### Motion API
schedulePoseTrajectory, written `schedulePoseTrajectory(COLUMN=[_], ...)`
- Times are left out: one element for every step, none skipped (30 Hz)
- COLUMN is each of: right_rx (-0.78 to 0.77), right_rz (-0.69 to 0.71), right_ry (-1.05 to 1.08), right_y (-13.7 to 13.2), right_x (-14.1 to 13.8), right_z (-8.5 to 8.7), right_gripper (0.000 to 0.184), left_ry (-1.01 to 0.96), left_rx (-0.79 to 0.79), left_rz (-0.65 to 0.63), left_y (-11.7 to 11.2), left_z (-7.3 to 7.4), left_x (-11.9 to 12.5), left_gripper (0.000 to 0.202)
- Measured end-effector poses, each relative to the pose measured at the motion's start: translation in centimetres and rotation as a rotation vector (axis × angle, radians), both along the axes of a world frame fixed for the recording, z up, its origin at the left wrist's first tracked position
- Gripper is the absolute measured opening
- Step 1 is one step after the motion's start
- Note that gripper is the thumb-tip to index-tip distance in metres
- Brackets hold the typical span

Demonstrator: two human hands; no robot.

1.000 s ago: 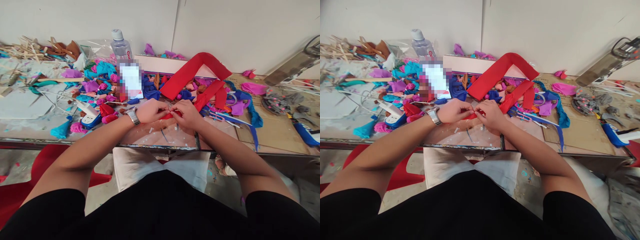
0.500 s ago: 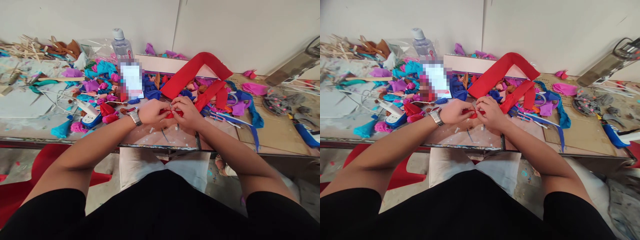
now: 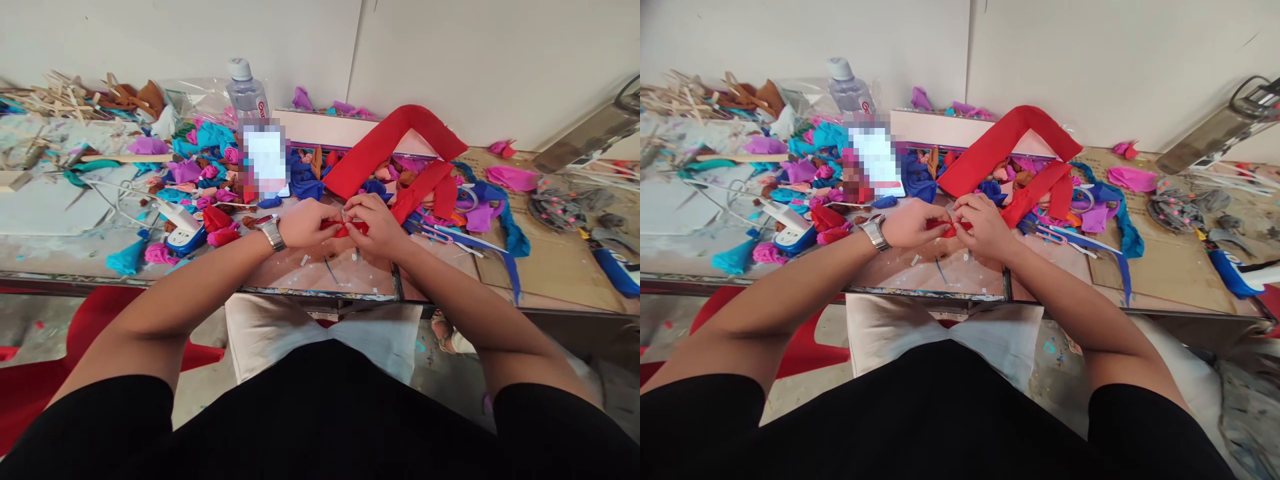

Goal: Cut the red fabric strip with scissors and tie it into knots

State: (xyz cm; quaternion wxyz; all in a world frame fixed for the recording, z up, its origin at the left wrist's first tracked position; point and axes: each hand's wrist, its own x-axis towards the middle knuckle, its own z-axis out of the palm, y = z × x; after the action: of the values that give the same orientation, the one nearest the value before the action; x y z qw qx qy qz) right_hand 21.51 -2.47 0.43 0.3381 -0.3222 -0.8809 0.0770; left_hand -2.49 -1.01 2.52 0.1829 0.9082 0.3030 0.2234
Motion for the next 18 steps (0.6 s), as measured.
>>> schedulePoseTrajectory(right_rx=[0.000, 0.002, 0.006, 0.010, 0.016, 0.022, 0.027, 0.032, 0.035, 0.036, 0.036, 0.035, 0.033, 0.030, 0.027, 0.027, 0.029, 0.033], right_rz=[0.001, 0.003, 0.005, 0.008, 0.010, 0.009, 0.009, 0.010, 0.012, 0.014, 0.017, 0.019, 0.020, 0.021, 0.022, 0.024, 0.027, 0.031], right_ry=[0.004, 0.007, 0.009, 0.008, 0.007, 0.005, 0.005, 0.007, 0.011, 0.017, 0.022, 0.026, 0.027, 0.027, 0.024, 0.020, 0.015, 0.008], right_y=[0.00, -0.02, -0.04, -0.07, -0.10, -0.12, -0.14, -0.14, -0.13, -0.10, -0.06, -0.01, 0.03, 0.08, 0.12, 0.16, 0.19, 0.22], right_x=[0.03, 0.05, 0.06, 0.04, 0.01, -0.02, -0.05, -0.07, -0.09, -0.10, -0.09, -0.09, -0.09, -0.09, -0.09, -0.10, -0.12, -0.13], right_z=[0.02, 0.06, 0.09, 0.13, 0.15, 0.16, 0.15, 0.12, 0.07, 0.00, -0.07, -0.14, -0.22, -0.28, -0.34, -0.38, -0.42, -0.46], right_gripper=[0.010, 0.010, 0.011, 0.011, 0.010, 0.010, 0.010, 0.010, 0.011, 0.011, 0.012, 0.013, 0.014, 0.015, 0.016, 0.016, 0.016, 0.015], left_ry=[-0.004, -0.008, -0.012, -0.016, -0.018, -0.019, -0.017, -0.013, -0.007, 0.001, 0.011, 0.022, 0.030, 0.037, 0.042, 0.045, 0.048, 0.050], left_rx=[-0.005, -0.009, -0.014, -0.019, -0.024, -0.028, -0.032, -0.034, -0.034, -0.032, -0.028, -0.023, -0.014, -0.005, 0.005, 0.016, 0.025, 0.032], left_rz=[0.007, 0.011, 0.013, 0.014, 0.013, 0.007, 0.001, -0.004, -0.005, -0.002, 0.001, 0.006, 0.013, 0.017, 0.020, 0.023, 0.025, 0.026], left_y=[0.04, 0.07, 0.10, 0.11, 0.12, 0.12, 0.11, 0.10, 0.09, 0.07, 0.06, 0.06, 0.07, 0.09, 0.11, 0.14, 0.16, 0.17], left_z=[0.04, 0.07, 0.10, 0.11, 0.11, 0.10, 0.10, 0.10, 0.09, 0.09, 0.07, 0.05, 0.02, -0.03, -0.09, -0.14, -0.19, -0.21], left_x=[-0.07, -0.13, -0.17, -0.19, -0.19, -0.17, -0.15, -0.12, -0.08, -0.06, -0.03, -0.02, -0.01, 0.00, 0.00, 0.00, -0.01, -0.02], left_gripper=[0.021, 0.020, 0.020, 0.020, 0.020, 0.021, 0.023, 0.024, 0.024, 0.024, 0.023, 0.022, 0.021, 0.021, 0.022, 0.022, 0.023, 0.022])
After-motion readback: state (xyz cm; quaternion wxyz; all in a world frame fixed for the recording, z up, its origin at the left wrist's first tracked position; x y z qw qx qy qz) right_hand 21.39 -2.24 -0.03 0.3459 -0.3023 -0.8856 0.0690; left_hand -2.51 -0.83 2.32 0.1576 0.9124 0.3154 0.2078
